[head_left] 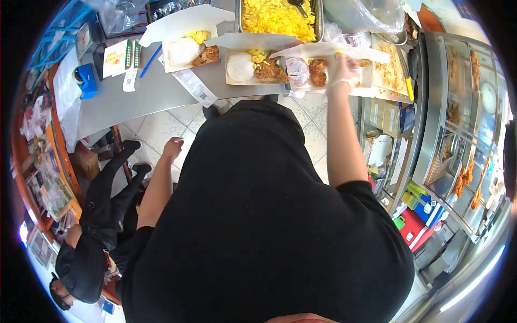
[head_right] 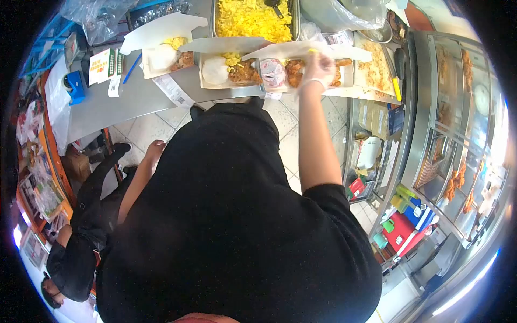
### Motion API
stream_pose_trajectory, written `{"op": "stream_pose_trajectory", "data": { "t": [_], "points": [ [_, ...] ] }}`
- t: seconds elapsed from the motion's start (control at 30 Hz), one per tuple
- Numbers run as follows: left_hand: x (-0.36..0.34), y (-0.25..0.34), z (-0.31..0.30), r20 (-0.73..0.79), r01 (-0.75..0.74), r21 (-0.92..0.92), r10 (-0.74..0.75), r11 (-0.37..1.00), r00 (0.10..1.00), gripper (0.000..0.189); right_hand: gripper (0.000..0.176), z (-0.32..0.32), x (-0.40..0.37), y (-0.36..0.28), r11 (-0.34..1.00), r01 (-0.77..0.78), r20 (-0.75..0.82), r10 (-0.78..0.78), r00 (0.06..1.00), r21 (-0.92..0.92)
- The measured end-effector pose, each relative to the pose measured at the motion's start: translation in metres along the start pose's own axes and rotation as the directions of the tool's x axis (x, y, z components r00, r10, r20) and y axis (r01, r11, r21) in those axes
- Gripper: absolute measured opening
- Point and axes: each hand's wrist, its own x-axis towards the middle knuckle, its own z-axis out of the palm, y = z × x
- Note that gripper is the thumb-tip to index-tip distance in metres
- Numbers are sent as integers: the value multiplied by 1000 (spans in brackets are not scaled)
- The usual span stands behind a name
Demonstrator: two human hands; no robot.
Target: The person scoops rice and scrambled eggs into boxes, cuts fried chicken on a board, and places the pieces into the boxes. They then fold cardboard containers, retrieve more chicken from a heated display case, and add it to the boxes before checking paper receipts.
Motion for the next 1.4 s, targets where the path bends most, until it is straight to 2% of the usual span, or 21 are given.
{"op": "stream_pose_trajectory", "data": {
  "t": [0.1, 0.17, 0.23, 0.27, 0.3, 0.33, 0.37, 0.4, 0.47, 0.5, 0.53, 0.57, 0.63, 0.77, 0.83, 0.9, 0.97, 1.1, 1.23, 1.3, 1.4],
  "points": [
    [29, -56, 7, 48, 58, -22, -57, 998, 997, 39, 16, 28, -25, -148, 998, 56, -69, -55, 996, 22],
    [51, -84, 8, 121, -78, 218, 52, 973, 991, 39, 16, 44, -9, -176, 850, 475, 13, -490, 872, 226],
    [57, -75, 2, 140, -54, 252, 18, 966, 990, 40, 15, 69, 29, -161, 616, 772, 67, -773, 630, -154],
    [60, -65, -3, 190, -36, 241, -10, 970, 982, 39, 15, 76, 32, -157, 617, 768, 45, -774, 632, -173],
    [59, -52, -8, 238, -17, 233, -40, 972, 970, 39, 13, 86, 29, -153, 459, 816, 283, -778, 560, -353],
    [42, -23, -12, 196, -32, 140, 4, 990, 981, 37, 12, 96, 26, -149, 256, 841, 511, -698, 502, -477],
    [69, -41, -9, 97, -126, 299, 101, 946, 990, 35, 12, 99, 29, -148, 29, 846, 702, -544, 460, -532],
    [59, -7, -17, 114, -111, 222, 87, 969, 990, 35, 12, 89, 26, -155, 31, 837, 691, -548, 471, -546],
    [36, 38, -21, 64, -122, 41, 119, 992, 991, 37, 8, 55, 6, -165, 278, 840, 571, -631, 526, -466],
    [30, 53, -17, -5, -166, -49, 166, 985, 986, 37, 14, 35, 1, -164, 396, 694, 608, -336, 719, -602],
    [17, 70, -13, -60, -175, -129, 168, 976, 984, 38, 22, 15, -1, -154, 434, 514, 572, 3, 820, -740],
    [12, 78, -9, -58, -159, -139, 153, 977, 987, 38, 22, 0, 3, -129, 429, 520, 581, 15, 813, -739],
    [9, 86, -4, 26, -97, 2, 97, 995, 995, 38, 30, -27, 7, -73, 157, 667, 678, 311, 666, -728],
    [44, 19, 16, 197, -187, 221, 144, 957, 970, 37, 35, -32, -6, -36, 215, 704, 736, 197, 647, -677],
    [33, 21, 11, 228, -131, 228, 78, 965, 971, 38, 38, -20, 2, -36, 194, 731, 755, 216, 619, -654],
    [36, 18, 9, 220, -118, 248, 62, 962, 973, 39, 39, -8, 6, -31, 150, 715, 725, 258, 638, -682],
    [36, 19, 1, 195, -94, 278, 40, 956, 980, 39, 36, 3, 8, -37, -32, 768, 671, 464, 579, -640],
    [37, 38, -16, 91, -46, 288, 21, 957, 996, 38, 34, 8, 16, -43, -41, 730, 597, 544, 589, -682],
    [34, 63, -19, 30, 17, 119, -21, 993, 999, 38, 38, 12, 14, -35, -46, 748, 642, 479, 598, -663],
    [37, 63, -16, 67, 3, 23, -4, 1000, 998, 36, 44, 19, -10, -60, -55, 513, 440, 440, 783, -857],
    [40, 51, 0, 37, -66, 57, 64, 996, 997, 39, 49, 23, -15, -59, -63, 483, 406, 456, 792, -873]
  ]
}}
